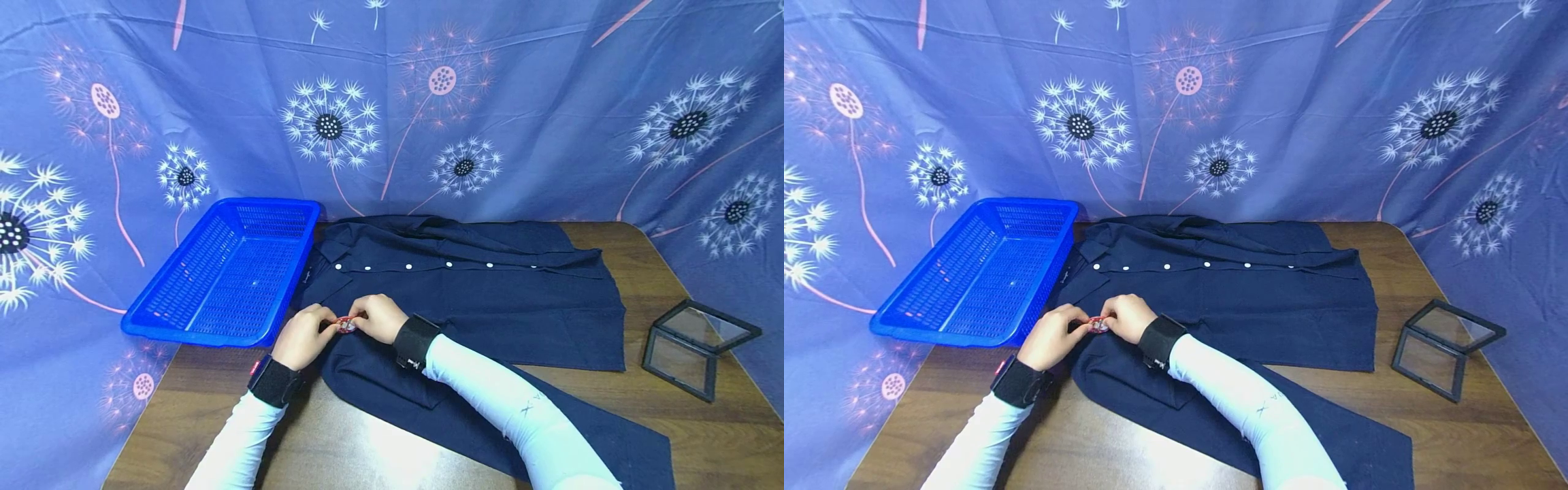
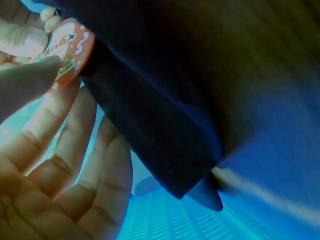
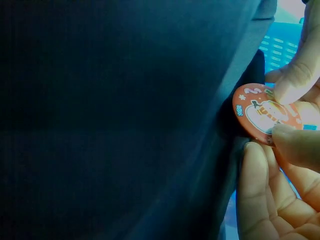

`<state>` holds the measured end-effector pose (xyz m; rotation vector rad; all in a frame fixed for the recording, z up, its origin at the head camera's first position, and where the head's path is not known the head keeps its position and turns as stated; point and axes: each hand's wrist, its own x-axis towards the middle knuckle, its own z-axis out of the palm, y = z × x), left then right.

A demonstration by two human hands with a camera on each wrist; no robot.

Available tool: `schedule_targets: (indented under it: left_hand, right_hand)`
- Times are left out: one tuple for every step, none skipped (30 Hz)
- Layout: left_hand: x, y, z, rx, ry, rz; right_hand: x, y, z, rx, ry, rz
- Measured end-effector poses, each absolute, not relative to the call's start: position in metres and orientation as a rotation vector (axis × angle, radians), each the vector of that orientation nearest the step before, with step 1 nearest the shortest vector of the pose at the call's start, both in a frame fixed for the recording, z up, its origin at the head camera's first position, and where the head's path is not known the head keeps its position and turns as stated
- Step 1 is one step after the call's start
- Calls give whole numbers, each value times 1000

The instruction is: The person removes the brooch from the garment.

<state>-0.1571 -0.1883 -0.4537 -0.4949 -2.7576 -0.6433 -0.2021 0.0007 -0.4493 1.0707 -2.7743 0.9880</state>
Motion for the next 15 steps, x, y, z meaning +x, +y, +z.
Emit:
schedule_targets:
  left_hand:
    - [-157,-188,-454,-502,-2753,-637]
    - [-157,-188,-454,-512,-2748,-628]
    - [-158,-189,-454,-523,-2743,-618]
    - [-158,-189,-454,-534,-2739,-608]
    - [-158,-189,-454,-544,-2741,-599]
    - [-158,-189,-454,-551,-2746,-595]
    - [-158,-189,-454,-559,-2754,-593]
    - [-158,-189,-454,-568,-2766,-592]
    - [-158,-189,-454,-575,-2783,-594]
    - [-158,-189,-453,-582,-2802,-600]
    - [-158,-189,-453,-587,-2819,-606]
    - [-158,-189,-453,-590,-2835,-610]
    - [-158,-189,-453,-593,-2849,-608]
    - [-158,-189,-454,-592,-2865,-603]
    - [-158,-188,-454,-590,-2879,-600]
  right_hand:
    - [-202,1,-449,1067,-2777,1005]
    - [-202,1,-448,1064,-2776,1024]
    - [-201,1,-448,1060,-2778,1033]
    - [-201,1,-448,1056,-2780,1037]
    - [-201,1,-447,1053,-2782,1044]
    - [-201,1,-447,1050,-2784,1048]
    - [-201,1,-447,1047,-2787,1055]
    - [-201,1,-447,1043,-2790,1060]
    - [-201,1,-446,1039,-2794,1066]
    - [-201,1,-446,1036,-2799,1072]
    - [-201,2,-446,1032,-2802,1080]
    - [-201,2,-446,1031,-2806,1086]
    - [-202,2,-447,1029,-2808,1092]
    - [-202,2,-447,1027,-2809,1098]
    - [-202,2,-448,1025,-2812,1104]
